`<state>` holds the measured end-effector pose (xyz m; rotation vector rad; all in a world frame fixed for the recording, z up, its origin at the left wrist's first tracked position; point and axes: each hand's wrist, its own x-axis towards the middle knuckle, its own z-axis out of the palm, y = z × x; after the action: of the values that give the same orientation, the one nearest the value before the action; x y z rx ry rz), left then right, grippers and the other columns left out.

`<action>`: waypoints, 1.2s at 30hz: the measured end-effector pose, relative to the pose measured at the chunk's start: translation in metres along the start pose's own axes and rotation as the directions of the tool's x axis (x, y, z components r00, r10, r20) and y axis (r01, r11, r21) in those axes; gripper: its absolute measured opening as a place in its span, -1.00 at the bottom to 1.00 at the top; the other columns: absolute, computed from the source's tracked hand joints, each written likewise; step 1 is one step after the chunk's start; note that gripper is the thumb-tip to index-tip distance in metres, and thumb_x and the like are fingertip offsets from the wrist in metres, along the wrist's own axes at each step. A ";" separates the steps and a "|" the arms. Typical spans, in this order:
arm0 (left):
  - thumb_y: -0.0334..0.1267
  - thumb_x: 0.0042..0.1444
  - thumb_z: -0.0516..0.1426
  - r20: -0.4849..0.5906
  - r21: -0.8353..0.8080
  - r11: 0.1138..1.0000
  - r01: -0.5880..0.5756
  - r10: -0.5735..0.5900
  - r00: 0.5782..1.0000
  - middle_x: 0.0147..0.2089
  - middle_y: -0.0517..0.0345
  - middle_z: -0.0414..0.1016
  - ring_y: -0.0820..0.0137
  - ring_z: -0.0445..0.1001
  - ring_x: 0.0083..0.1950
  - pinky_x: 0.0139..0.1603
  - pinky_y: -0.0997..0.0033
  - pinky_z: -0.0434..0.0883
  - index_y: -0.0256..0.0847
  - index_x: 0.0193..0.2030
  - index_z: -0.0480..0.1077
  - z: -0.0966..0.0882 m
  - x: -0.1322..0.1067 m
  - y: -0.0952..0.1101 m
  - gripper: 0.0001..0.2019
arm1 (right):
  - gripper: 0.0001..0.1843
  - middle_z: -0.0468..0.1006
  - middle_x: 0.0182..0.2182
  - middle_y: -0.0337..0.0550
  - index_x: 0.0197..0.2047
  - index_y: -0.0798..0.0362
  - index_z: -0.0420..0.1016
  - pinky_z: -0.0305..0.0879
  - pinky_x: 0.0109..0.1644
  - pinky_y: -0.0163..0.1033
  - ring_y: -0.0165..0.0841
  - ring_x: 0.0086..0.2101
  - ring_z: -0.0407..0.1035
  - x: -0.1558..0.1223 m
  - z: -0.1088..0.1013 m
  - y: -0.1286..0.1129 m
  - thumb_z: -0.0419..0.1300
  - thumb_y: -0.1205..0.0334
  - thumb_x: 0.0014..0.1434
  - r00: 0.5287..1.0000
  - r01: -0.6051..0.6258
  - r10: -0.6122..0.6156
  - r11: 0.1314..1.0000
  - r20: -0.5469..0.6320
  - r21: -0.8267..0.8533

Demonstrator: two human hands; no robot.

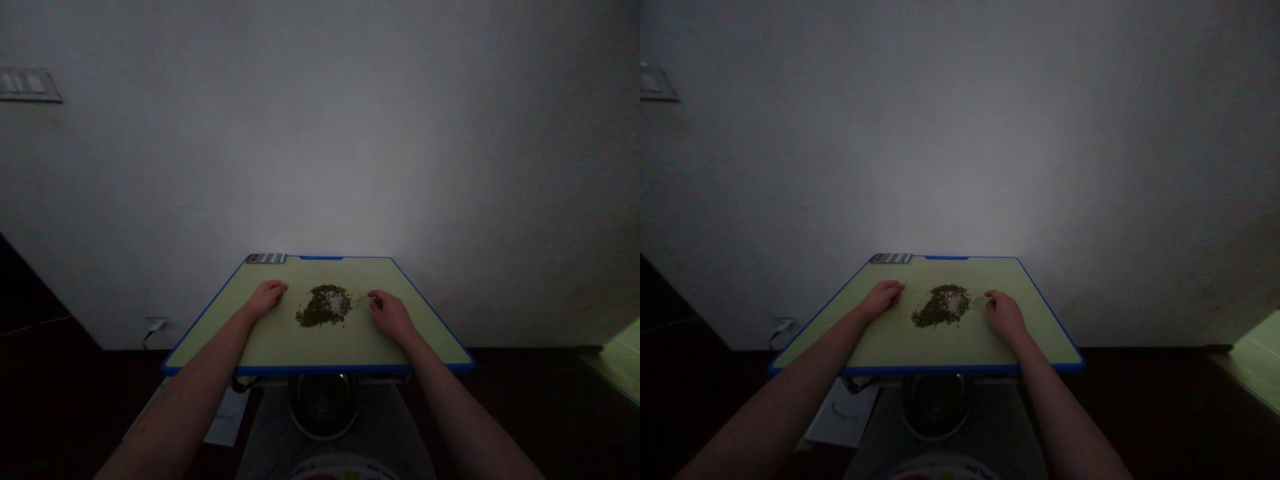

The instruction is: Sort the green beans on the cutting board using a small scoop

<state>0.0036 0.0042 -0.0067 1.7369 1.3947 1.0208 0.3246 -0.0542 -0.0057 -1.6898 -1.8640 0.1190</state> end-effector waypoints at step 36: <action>0.00 -0.09 -0.01 0.010 0.017 1.000 0.011 -0.011 1.000 -0.78 0.30 0.11 0.55 0.06 -0.71 -0.63 0.48 0.05 -0.22 -0.71 0.16 -0.001 0.000 0.001 -0.64 | -0.72 0.48 -0.39 -0.20 -0.17 0.03 0.39 0.16 -0.25 -0.35 -0.42 -0.38 0.33 0.002 0.000 0.003 0.01 0.32 0.03 0.990 0.115 -0.121 0.990 0.068 0.087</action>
<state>0.0032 0.0038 -0.0057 1.7425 1.4096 0.9953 0.3269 -0.0517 -0.0062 -1.5338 -1.9807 0.2094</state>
